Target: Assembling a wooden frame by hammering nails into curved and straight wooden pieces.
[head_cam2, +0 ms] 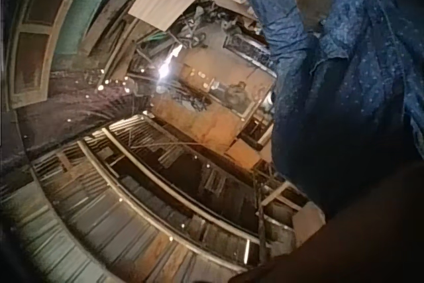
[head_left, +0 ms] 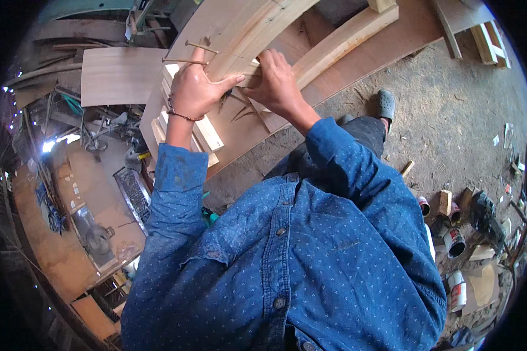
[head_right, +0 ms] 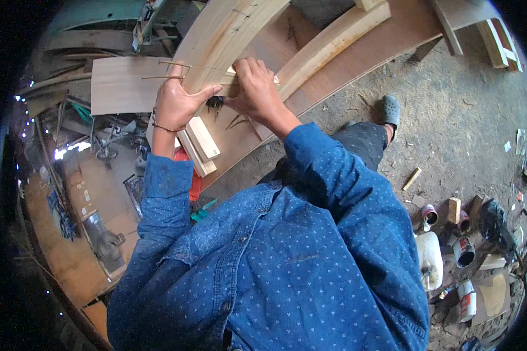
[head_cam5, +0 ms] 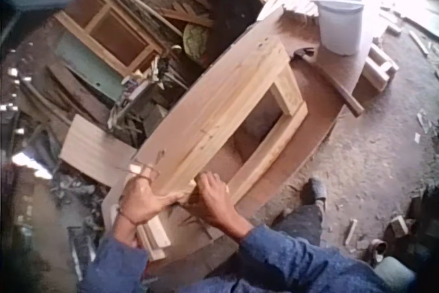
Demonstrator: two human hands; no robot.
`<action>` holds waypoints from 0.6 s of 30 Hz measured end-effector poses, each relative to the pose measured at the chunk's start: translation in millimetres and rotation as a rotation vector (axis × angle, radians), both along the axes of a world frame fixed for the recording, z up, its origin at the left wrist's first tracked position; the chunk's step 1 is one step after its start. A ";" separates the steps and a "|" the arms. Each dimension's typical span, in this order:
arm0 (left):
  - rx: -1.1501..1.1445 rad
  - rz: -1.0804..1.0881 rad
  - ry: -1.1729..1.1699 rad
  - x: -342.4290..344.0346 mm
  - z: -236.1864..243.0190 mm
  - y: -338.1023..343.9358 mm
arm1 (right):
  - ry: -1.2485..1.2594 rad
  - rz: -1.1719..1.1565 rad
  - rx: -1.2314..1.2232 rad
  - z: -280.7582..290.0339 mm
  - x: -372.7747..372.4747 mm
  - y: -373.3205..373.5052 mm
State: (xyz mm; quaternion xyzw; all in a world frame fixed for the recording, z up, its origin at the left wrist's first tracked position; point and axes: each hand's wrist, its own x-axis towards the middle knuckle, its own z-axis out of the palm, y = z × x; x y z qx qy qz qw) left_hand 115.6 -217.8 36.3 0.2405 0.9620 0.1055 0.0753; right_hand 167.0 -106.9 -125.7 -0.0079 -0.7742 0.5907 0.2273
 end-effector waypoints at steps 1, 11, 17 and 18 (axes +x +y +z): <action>-0.014 0.002 0.016 3.9 0.8 1.3 | 0.013 0.008 -0.001 -0.7 1.3 1.3; 0.059 0.096 -0.075 6.3 2.7 7.7 | 0.032 -0.053 0.081 13.0 2.4 3.2; 0.149 0.087 -0.140 6.4 2.0 9.1 | 0.114 -0.114 0.025 16.0 -6.0 -4.5; 0.157 0.091 -0.144 6.2 2.0 8.6 | 0.064 -0.075 0.008 15.1 -6.4 -4.7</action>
